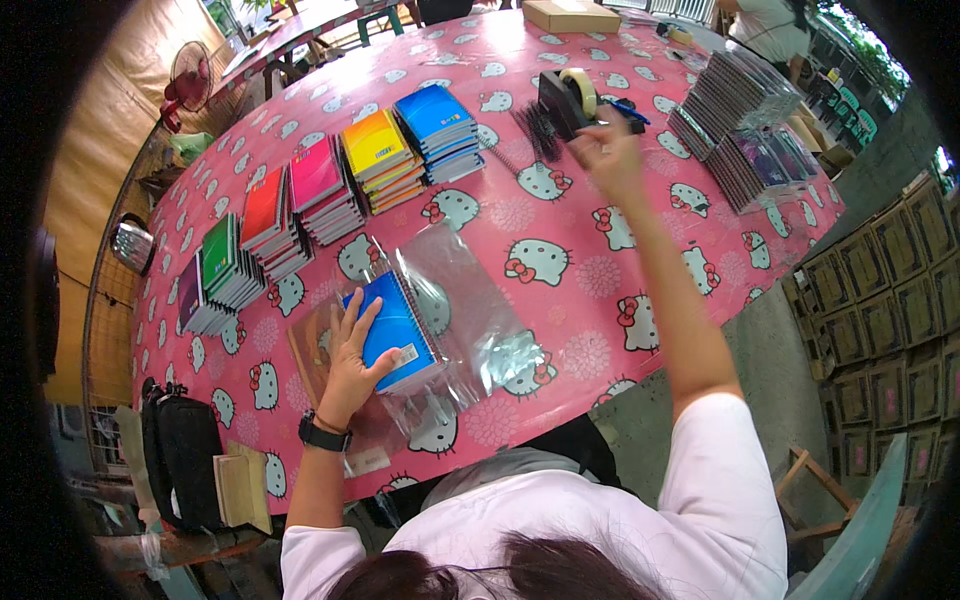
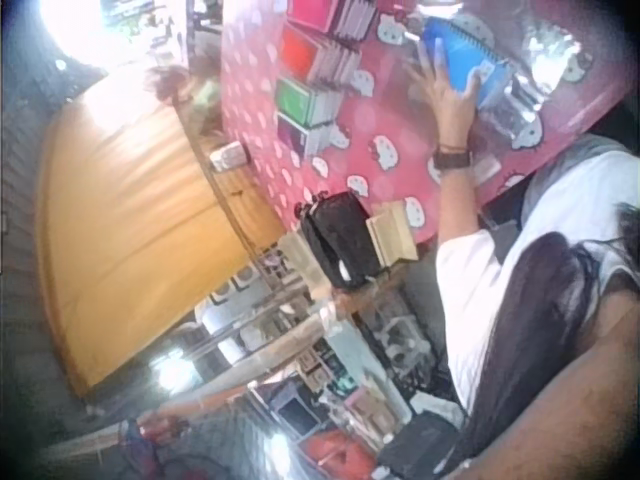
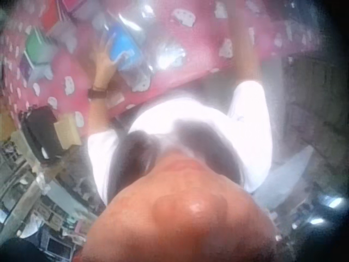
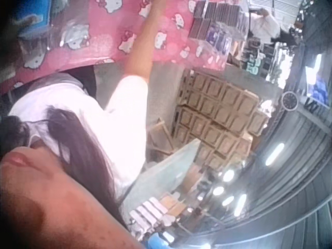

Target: The person stacks several small colorful notebooks, inserts the stack into a clear plastic bag, and uses strips of tape to seal the bag.

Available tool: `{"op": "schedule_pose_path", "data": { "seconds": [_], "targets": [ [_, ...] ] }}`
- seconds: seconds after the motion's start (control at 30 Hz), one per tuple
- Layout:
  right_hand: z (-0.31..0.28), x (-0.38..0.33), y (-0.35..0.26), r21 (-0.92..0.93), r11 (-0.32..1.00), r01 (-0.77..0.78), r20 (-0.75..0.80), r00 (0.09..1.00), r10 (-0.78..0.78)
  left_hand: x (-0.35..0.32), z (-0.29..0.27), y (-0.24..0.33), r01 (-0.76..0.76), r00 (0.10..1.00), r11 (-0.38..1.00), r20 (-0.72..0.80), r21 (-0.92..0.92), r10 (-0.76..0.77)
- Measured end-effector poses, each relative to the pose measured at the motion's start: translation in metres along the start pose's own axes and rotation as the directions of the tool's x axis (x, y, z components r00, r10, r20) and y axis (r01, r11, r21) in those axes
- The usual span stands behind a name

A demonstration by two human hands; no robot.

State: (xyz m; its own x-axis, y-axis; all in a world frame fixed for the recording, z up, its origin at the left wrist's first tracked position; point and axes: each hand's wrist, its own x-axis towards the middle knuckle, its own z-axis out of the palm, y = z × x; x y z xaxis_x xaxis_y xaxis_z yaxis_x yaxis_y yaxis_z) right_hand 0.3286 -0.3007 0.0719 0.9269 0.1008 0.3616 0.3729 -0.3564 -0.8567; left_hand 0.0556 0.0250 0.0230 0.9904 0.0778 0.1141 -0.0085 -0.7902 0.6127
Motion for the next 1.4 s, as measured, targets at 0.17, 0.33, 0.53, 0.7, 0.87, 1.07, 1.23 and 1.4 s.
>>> {"op": "schedule_pose_path", "data": {
  "seconds": [0.17, 0.33, 0.53, 0.7, 0.87, 1.07, 1.23, 1.4],
  "targets": [
    [-0.061, 0.097, 0.113, -0.392, 0.92, -0.018, -0.227, 0.971, -0.077, 0.01, 0.008, 0.001, -0.074, 0.997, 0.997, 0.006, -0.038, 0.075],
    [-0.066, 0.118, 0.116, 0.113, 0.985, -0.132, -0.166, 0.975, 0.149, 0.014, 0.01, 0.009, -0.07, 0.997, 0.998, 0.026, -0.012, 0.07],
    [-0.037, 0.057, 0.1, 0.153, 0.988, 0.035, -0.265, 0.964, 0.007, -0.001, 0.002, -0.005, -0.049, 0.998, 0.999, -0.037, -0.007, 0.049],
    [-0.015, 0.039, 0.093, 0.364, 0.784, -0.503, 0.327, 0.857, 0.398, 0.015, 0.006, 0.006, -0.16, 0.986, 0.987, -0.048, 0.021, 0.161],
    [0.112, -0.053, -0.088, 0.193, 0.889, -0.415, 0.734, 0.663, 0.15, 0.007, 0.005, -0.004, -0.064, 0.995, 0.997, -0.079, -0.051, 0.06],
    [0.169, -0.115, -0.129, -0.469, 0.741, 0.481, 0.798, 0.59, 0.122, 0.013, 0.009, -0.008, -0.057, 0.998, 0.998, -0.032, -0.036, 0.056],
    [0.123, -0.097, -0.114, -0.604, 0.694, 0.393, 0.744, 0.59, 0.314, 0.008, 0.021, -0.02, 0.013, 0.955, 0.99, -0.291, -0.138, -0.053],
    [0.139, -0.152, -0.065, 0.109, 0.983, -0.149, 0.695, 0.718, 0.031, 0.002, 0.032, -0.003, 0.084, 0.959, 0.908, -0.213, -0.411, -0.185]
  ]
}}
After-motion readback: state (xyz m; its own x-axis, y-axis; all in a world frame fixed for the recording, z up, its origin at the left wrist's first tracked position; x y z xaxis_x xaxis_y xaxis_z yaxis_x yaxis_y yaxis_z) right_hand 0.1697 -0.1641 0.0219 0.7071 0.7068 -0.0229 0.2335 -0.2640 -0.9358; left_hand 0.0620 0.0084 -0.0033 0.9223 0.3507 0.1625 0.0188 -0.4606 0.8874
